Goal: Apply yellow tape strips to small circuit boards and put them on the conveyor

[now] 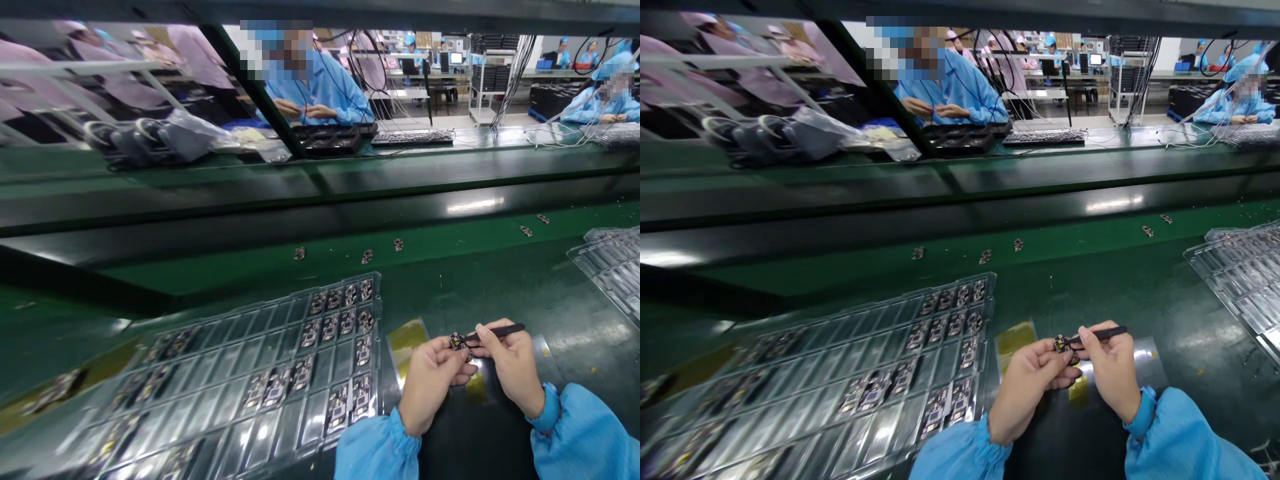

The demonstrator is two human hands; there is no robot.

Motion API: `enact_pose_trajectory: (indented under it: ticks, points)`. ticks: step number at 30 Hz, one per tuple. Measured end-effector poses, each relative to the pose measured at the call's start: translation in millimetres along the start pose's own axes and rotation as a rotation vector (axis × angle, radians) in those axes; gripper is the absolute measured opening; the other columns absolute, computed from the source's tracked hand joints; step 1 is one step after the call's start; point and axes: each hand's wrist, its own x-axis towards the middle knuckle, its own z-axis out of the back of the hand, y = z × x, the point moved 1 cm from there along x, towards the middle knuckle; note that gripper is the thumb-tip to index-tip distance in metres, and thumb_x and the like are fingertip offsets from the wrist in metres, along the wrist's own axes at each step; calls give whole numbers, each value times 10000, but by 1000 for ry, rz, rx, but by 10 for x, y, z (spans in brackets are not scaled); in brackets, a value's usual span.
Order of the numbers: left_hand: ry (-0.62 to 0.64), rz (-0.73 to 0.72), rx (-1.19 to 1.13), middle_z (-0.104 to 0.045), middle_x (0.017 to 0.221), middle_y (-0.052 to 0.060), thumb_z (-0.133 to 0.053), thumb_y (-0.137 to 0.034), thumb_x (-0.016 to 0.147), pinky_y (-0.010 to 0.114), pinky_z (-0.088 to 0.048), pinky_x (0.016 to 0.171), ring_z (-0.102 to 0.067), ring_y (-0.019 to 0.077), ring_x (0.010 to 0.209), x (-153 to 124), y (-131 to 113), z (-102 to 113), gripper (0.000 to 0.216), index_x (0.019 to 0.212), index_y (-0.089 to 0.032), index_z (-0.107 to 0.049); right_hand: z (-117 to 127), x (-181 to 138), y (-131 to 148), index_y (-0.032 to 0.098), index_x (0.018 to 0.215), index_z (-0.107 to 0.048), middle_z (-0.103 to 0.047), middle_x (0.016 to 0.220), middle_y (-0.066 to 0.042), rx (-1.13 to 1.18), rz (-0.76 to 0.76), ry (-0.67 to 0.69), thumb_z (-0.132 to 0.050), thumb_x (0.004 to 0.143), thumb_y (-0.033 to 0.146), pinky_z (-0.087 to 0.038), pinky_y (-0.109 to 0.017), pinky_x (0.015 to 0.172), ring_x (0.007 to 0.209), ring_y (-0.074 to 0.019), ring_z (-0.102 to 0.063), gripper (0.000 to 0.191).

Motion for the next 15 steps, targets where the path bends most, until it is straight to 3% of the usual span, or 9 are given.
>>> enact_pose_trajectory:
  ticks: [15]
  points:
    - [12, 20, -34, -672, 733, 93, -619, -410, 701, 221, -488, 537, -656, 176, 632, -3, -12, 31, 325, 807, -103, -624, -15, -43, 83, 140, 719, -598, -655, 666, -49, -84, 57, 6, -658, 734, 396, -574, -310, 603, 642, -205, -657, 263]
